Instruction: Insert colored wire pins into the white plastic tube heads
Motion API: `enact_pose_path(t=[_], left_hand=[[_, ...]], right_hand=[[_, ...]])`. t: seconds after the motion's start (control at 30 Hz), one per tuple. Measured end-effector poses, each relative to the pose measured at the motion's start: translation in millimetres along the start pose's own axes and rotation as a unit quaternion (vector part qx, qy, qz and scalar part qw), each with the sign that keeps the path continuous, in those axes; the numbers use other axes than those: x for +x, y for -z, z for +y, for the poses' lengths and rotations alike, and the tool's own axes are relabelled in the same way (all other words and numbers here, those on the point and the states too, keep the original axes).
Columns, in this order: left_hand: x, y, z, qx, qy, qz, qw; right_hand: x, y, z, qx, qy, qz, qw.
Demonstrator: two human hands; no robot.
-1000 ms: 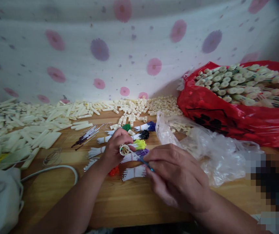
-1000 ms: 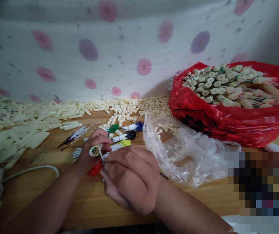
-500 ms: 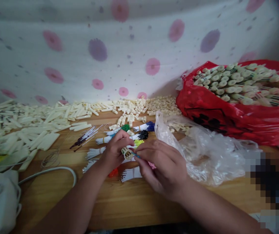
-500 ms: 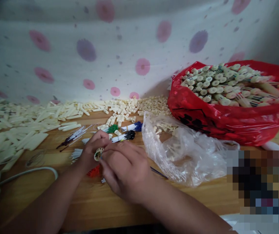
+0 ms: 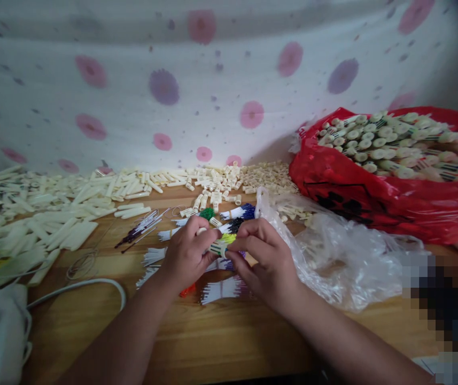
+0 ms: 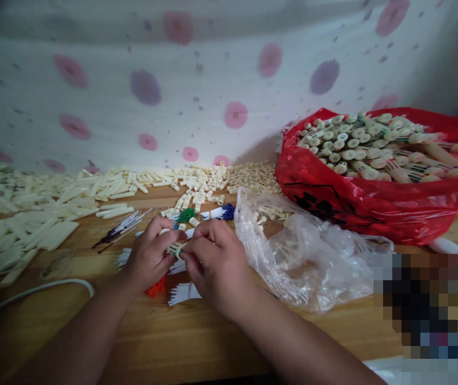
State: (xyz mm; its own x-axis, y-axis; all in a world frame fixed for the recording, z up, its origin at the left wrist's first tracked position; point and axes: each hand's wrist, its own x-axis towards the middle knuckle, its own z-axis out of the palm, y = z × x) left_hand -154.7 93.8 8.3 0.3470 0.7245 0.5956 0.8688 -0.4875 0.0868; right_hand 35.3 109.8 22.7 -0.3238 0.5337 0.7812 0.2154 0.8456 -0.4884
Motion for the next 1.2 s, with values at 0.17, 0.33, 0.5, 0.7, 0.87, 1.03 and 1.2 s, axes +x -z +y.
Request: enact_pose_path(t=[0.17,0.33,0.5,0.7,0.87,1.03,1.2], left_hand=[[1.5,0.4,5.9,0.093,0.017,0.018,0.995],[3.6,3.0,11.3,0.178,0.047,0.020,0.983],[4.5,3.6,11.6,0.218,0.056,0.026,0.974],[3.5,2.3,9.5,0.233,0.064,0.033,0.970],[2.9,1.5,12.1,0.230,0.073,0.032,0.970],[-0.6,5.7,-4.8,0.151,0.131,0.054,0.978],[-9.1,24.3,-61.9,-0.057,0.410,0.105,0.904]], right_hand=[[1.2,-3.1,3.0,0.053,-0.033,0.005,0.998],[-0.8,-12.1,1.7,0.094,-0.080,0.039,0.992],[-1.4,-19.4,1.4,0.124,-0.108,0.073,0.984],[-0.8,-22.0,6.2,0.168,-0.157,0.063,0.971],[-2.6,-24.2,6.4,0.215,-0.176,0.053,0.959],[-0.3,-18.8,13.3,0.271,-0.141,-0.003,0.952],[26.4,-22.3,35.6,0.133,-0.118,-0.088,0.980]])
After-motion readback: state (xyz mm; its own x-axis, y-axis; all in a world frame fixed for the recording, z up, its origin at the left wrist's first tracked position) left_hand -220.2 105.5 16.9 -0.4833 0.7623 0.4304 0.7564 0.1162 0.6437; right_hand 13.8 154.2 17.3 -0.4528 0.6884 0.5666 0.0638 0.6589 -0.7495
